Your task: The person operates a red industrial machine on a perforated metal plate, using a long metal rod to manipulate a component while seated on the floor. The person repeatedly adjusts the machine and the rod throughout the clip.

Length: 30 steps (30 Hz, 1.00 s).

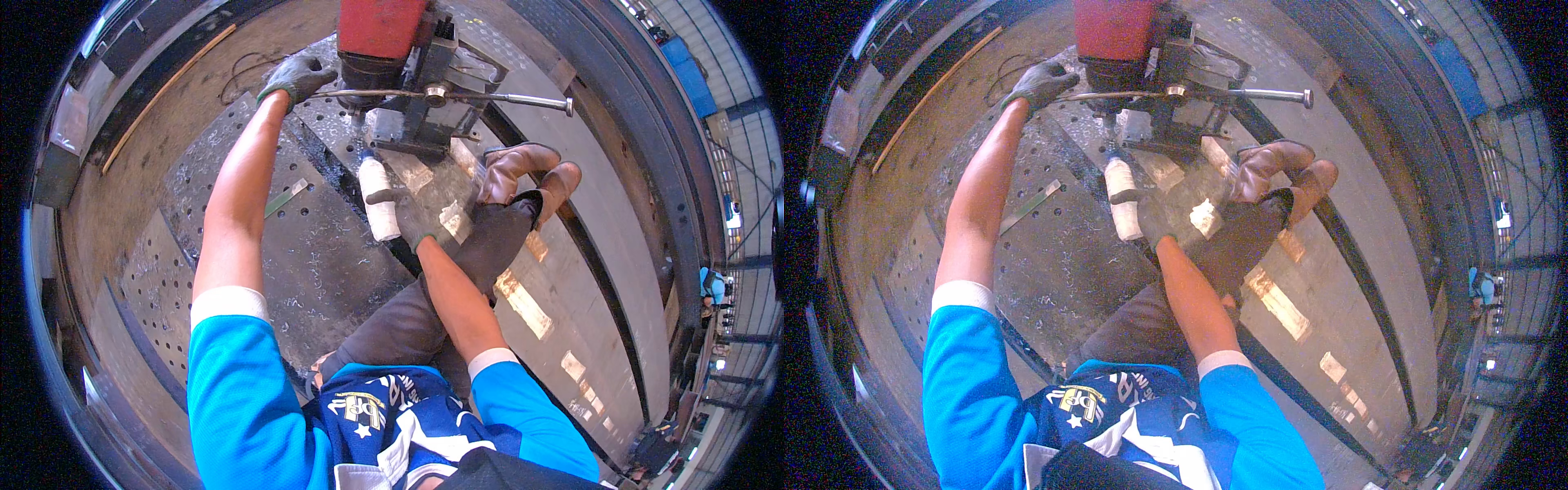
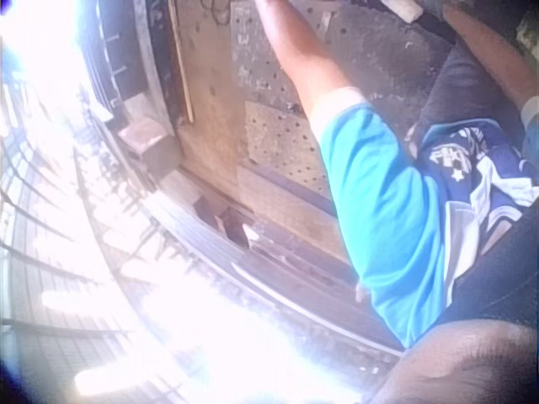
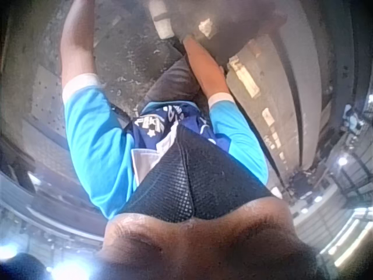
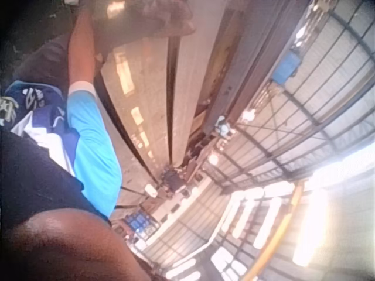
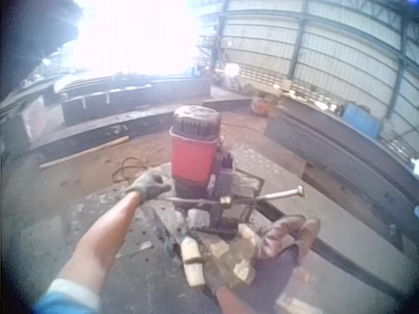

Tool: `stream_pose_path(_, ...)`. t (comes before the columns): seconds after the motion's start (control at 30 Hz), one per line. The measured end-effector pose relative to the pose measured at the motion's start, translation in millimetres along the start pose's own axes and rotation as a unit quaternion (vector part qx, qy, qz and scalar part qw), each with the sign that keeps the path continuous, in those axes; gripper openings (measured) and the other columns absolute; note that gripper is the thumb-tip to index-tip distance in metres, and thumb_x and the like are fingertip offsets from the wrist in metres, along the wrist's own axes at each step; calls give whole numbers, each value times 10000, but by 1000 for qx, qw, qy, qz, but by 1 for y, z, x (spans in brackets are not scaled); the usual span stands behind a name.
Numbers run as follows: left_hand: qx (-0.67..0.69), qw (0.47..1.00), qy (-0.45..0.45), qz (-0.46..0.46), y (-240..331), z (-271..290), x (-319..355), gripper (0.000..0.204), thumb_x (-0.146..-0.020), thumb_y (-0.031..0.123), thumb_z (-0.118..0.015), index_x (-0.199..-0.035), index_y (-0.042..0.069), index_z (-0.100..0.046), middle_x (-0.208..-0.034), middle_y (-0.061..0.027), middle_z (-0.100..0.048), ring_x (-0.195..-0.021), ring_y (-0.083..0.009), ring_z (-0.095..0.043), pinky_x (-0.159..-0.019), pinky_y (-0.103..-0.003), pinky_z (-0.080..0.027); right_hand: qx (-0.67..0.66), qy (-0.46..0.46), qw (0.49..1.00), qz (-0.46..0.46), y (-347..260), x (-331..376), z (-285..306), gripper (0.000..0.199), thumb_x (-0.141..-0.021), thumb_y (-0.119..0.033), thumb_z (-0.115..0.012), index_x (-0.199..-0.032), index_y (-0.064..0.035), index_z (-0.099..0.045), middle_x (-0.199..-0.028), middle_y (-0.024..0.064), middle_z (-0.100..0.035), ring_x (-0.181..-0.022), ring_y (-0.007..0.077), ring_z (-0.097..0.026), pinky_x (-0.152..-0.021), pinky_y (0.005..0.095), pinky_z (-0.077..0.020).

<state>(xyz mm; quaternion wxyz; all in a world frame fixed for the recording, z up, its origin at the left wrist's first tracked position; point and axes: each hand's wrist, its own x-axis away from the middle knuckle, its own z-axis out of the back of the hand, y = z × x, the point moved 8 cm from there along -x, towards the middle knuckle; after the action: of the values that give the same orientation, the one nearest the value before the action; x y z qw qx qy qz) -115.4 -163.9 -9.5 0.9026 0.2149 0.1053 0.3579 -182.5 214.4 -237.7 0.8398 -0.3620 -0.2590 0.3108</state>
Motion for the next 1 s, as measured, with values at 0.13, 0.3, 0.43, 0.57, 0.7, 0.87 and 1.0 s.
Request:
stream_pose_path(0.13,-14,1000,15,-13,0,0,-2,546,-885,571,-702,-1122,91,-807,-1090,-194,-792,-1026,-342,-757,-911,-447,-569,-225,-160,961,32,-22,-4,-9,493,-1117,-323,-357,-1267,-63,-748,-1318,219,-716,-1129,334,-691,-996,472,-530)
stream_pose_path(0.3,4,1000,-3,-5,1,1,2,569,-879,586,-713,-1135,86,-804,-1105,-201,-790,-1036,-353,-753,-915,-447,-569,-175,-111,978,25,7,-22,-21,482,-1087,-266,-386,-1120,-87,-833,-1172,219,-757,-1053,318,-699,-943,476,-540)
stream_pose_path(0.43,2,1000,-2,5,1,1,3,567,-878,584,-715,-1122,80,-804,-1099,-193,-793,-1030,-350,-754,-903,-453,-568,-125,16,992,10,16,-24,-19,471,-1051,-248,-426,-1007,-118,-877,-1034,191,-782,-971,278,-706,-902,441,-553)
stream_pose_path(0.57,-13,1000,5,-1,0,-1,0,568,-877,584,-717,-1124,80,-803,-1121,-188,-791,-1049,-357,-751,-918,-461,-566,-170,-30,983,56,-18,-7,-3,474,-1038,-250,-426,-999,-116,-880,-1016,177,-788,-962,269,-709,-914,420,-559)
stream_pose_path(0.7,-16,1000,9,-12,-2,-2,-2,579,-876,587,-715,-1137,78,-801,-1147,-194,-786,-1066,-366,-746,-934,-463,-565,-207,-109,972,13,-29,2,3,504,-1059,-274,-389,-1059,-90,-858,-1105,184,-778,-1057,288,-703,-977,427,-545)
stream_pose_path(0.87,-12,1000,9,-14,-3,-3,-2,577,-880,589,-710,-1136,80,-803,-1145,-200,-785,-1061,-372,-747,-937,-463,-566,-122,-104,987,-1,24,-27,-31,492,-1097,-338,-369,-1303,-46,-707,-1361,223,-683,-1264,351,-640,-1089,482,-485)
stream_pose_path(1.0,-8,1000,5,-6,-2,-3,-1,568,-879,585,-712,-1125,82,-806,-1125,-199,-788,-1043,-373,-749,-920,-466,-566,-84,-78,993,5,51,-39,-45,508,-1107,-350,-362,-1383,-32,-645,-1453,238,-636,-1334,373,-609,-1123,495,-463)
